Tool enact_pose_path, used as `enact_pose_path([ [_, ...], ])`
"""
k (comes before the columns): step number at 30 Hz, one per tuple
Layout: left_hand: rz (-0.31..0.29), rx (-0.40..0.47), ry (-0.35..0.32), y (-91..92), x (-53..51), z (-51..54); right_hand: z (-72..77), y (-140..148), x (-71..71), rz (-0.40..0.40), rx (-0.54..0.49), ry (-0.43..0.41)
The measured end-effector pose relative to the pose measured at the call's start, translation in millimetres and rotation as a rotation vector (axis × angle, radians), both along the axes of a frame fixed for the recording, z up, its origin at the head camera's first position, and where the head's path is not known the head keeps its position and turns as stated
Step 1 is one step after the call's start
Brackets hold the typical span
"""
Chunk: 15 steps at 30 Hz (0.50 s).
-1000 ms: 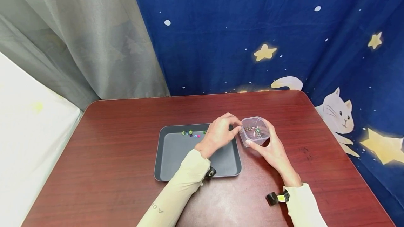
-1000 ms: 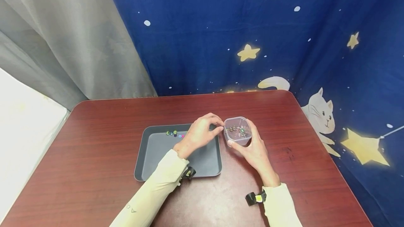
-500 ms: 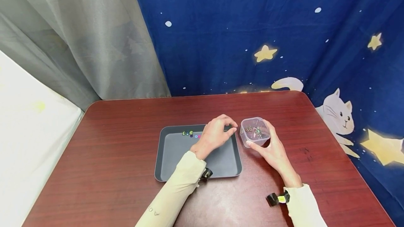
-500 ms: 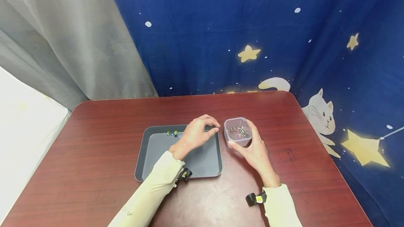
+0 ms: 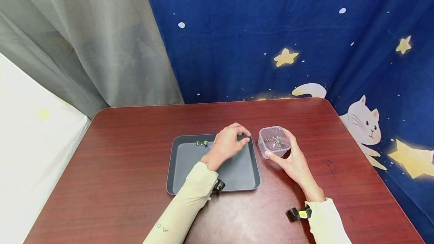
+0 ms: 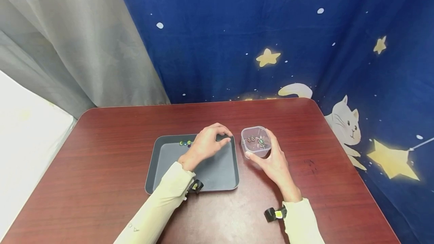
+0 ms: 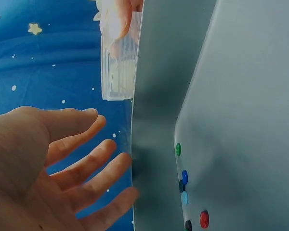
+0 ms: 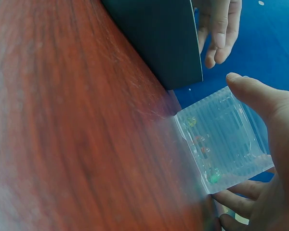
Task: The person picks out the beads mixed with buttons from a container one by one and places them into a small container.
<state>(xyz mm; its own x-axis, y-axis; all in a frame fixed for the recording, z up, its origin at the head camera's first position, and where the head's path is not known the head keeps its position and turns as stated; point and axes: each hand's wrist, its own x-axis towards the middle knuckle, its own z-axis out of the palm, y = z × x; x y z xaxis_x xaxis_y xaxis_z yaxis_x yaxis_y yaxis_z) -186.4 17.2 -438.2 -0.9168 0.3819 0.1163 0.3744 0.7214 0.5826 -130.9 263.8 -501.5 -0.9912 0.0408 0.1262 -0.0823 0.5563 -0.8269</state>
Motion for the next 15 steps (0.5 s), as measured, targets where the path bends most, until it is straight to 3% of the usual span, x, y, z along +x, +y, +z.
enact_pose_path([
  [15,0.028,0.005,-0.019,-12.5,-2.6,-1.1,-0.2,-0.2,-0.2,-0.003,-0.007,-0.016],
])
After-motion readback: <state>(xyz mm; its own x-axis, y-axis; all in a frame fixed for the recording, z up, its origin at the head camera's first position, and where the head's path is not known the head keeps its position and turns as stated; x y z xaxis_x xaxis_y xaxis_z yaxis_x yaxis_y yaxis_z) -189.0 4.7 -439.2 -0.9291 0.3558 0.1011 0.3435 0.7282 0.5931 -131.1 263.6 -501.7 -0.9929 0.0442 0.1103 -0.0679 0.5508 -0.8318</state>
